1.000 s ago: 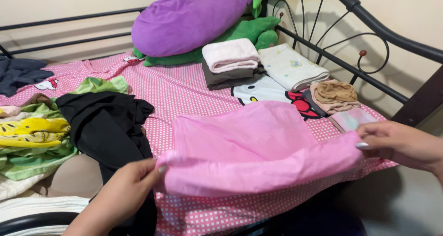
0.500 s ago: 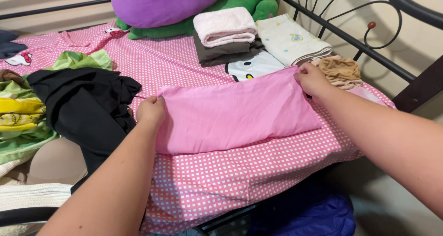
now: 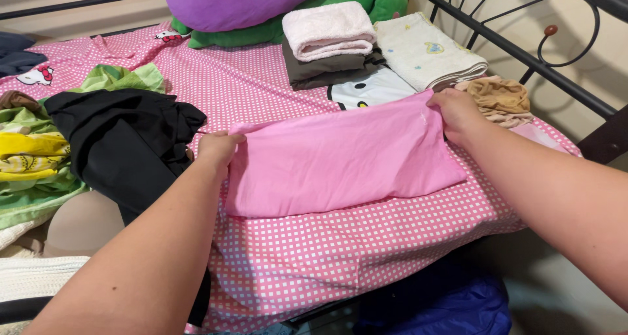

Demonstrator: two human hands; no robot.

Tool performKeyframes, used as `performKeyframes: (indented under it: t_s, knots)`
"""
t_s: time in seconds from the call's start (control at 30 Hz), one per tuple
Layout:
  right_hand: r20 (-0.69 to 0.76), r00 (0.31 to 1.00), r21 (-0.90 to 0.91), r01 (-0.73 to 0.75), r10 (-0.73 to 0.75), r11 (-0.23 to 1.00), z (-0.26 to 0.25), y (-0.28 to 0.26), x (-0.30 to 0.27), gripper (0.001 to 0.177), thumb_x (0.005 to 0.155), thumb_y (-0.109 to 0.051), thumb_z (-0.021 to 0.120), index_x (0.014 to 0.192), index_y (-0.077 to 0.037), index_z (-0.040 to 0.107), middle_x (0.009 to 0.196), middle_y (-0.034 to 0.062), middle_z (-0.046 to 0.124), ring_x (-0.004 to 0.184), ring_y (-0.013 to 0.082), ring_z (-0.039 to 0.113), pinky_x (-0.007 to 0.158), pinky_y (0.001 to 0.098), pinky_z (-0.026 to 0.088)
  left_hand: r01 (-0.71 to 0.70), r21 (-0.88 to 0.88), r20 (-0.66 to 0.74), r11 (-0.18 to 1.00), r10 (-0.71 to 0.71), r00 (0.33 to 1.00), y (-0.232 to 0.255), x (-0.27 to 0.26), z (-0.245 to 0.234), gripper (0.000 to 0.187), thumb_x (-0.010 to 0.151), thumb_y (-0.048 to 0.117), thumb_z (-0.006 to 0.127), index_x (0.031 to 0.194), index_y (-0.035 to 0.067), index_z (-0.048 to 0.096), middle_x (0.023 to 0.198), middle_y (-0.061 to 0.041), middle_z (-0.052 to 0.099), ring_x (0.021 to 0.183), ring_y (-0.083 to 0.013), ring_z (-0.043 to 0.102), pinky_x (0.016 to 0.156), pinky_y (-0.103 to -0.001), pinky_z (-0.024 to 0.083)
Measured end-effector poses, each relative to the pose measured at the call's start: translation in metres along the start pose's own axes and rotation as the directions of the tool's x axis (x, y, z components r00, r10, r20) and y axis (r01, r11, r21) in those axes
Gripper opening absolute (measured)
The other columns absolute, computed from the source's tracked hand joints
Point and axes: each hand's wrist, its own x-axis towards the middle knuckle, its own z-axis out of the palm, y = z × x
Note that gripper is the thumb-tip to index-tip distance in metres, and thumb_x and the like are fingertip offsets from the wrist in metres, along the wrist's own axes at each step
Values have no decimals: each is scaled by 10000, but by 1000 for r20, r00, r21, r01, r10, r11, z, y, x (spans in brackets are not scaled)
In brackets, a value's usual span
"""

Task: The person folds multiple clothing items on a bed, including pants, a towel, a pink top, a yellow bandana, a floral cloth, socks, and underwear. Each item is smoothed and folded by hand, then placed in a neat stack on the bed.

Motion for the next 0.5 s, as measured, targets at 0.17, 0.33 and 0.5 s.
performKeyframes:
  t_s: [0.17, 0.33, 0.5]
  knots:
    - [-87, 992, -175, 77, -93, 982, 2, 8, -5, 149, 836, 33, 760, 876, -56, 647, 870, 71, 678, 775, 174, 652, 718, 323, 568, -9, 24, 64, 1000, 7, 998, 10, -4, 8, 198, 801, 83, 758, 991, 30, 747, 801, -58, 710, 619, -152, 636, 506, -346, 468]
    - [-130, 991, -211, -20, -8, 977, 13, 2, -4, 185, 803, 39, 792, 845, -75, 652, 853, 55, 691, 760, 161, 667, 691, 304, 569, -25, 152, -43, 988, 32, 999, 9, 16, 12, 227, 887, 168, 806, 967, -28, 728, 809, -70, 660, 653, -140, 573, 546, -353, 457]
    - [-156, 960, -497, 127, -232, 859, 12, 4, -12, 175, 800, -5, 830, 912, 8, 696, 898, 109, 708, 787, 186, 646, 698, 317, 529, -219, 127, -70, 967, 229, 971, -18, 25, 7, 251, 815, 94, 755, 1058, 39, 790, 862, -64, 750, 735, -160, 685, 640, -343, 542]
